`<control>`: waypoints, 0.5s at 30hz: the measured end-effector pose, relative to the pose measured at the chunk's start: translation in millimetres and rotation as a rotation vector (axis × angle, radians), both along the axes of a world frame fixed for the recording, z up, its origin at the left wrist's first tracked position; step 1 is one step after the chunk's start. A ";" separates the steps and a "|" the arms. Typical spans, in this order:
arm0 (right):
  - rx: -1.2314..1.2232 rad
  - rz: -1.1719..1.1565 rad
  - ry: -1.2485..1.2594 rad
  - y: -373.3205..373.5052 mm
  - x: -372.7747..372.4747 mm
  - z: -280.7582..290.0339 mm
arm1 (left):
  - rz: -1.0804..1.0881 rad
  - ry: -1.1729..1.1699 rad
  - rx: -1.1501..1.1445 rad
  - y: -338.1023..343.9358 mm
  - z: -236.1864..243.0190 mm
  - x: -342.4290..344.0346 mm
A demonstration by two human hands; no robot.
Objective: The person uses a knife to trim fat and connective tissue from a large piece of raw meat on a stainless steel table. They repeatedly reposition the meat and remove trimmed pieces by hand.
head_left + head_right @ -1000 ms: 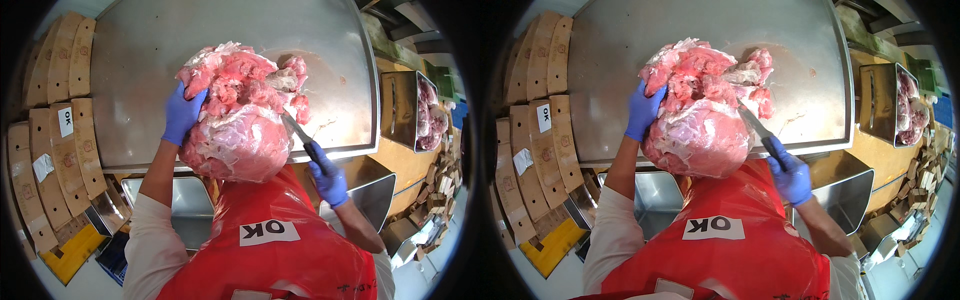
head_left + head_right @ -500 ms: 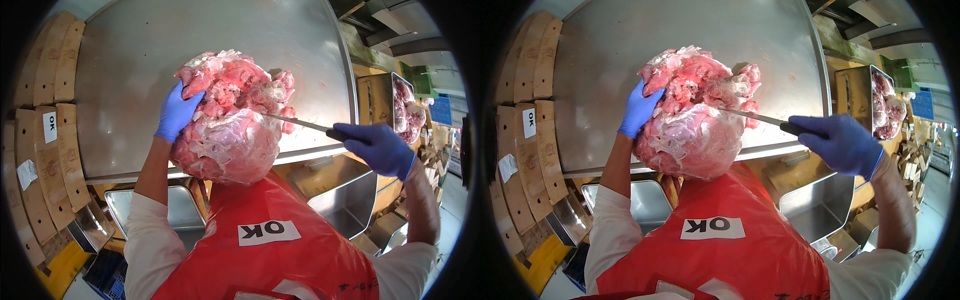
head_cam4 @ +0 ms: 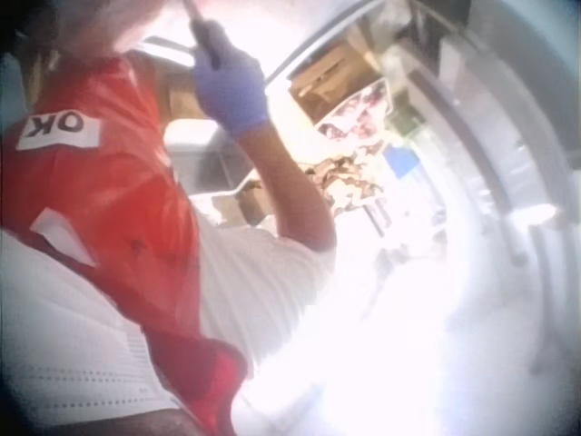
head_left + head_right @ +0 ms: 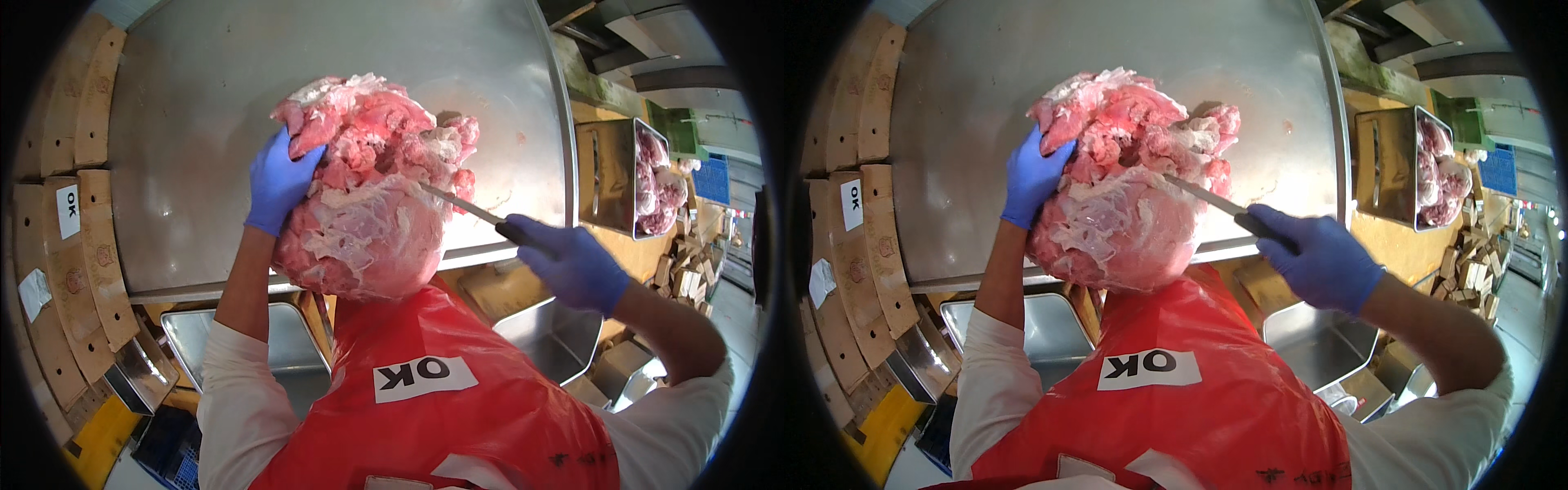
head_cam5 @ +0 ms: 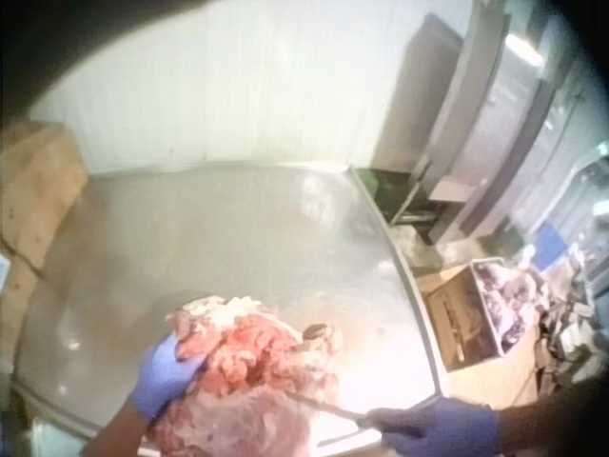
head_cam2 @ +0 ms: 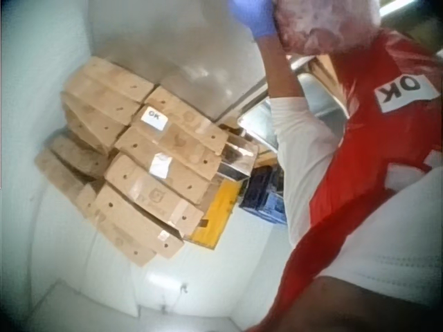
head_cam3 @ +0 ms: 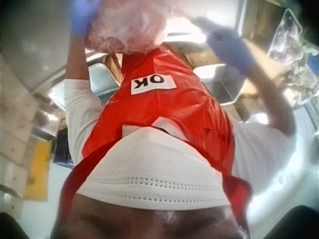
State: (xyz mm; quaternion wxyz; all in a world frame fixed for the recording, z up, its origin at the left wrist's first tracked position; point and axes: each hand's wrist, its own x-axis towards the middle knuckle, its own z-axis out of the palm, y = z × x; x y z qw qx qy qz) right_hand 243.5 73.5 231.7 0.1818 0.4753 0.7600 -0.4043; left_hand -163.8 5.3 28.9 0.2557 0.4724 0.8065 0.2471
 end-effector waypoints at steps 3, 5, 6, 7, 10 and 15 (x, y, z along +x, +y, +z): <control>-0.049 0.051 0.094 20.9 0.1 -7.0 | 0.025 0.026 0.103 -1.4 -9.4 -3.5; -0.101 -0.009 0.153 24.0 -2.3 -22.6 | 0.022 0.000 0.091 -4.2 -6.3 -2.1; -0.054 -0.050 0.239 9.1 6.0 -53.1 | 0.015 0.026 0.107 -4.0 -11.8 -0.3; -0.003 -0.090 0.321 -5.0 11.0 -74.8 | 0.007 0.047 0.127 -3.0 -16.2 0.6; 0.187 -0.185 0.358 -35.0 21.0 -122.8 | 0.068 0.021 0.163 -3.8 -9.7 10.9; 0.414 -0.229 0.556 -76.3 29.0 -184.5 | 0.086 0.031 0.052 1.1 -0.7 5.4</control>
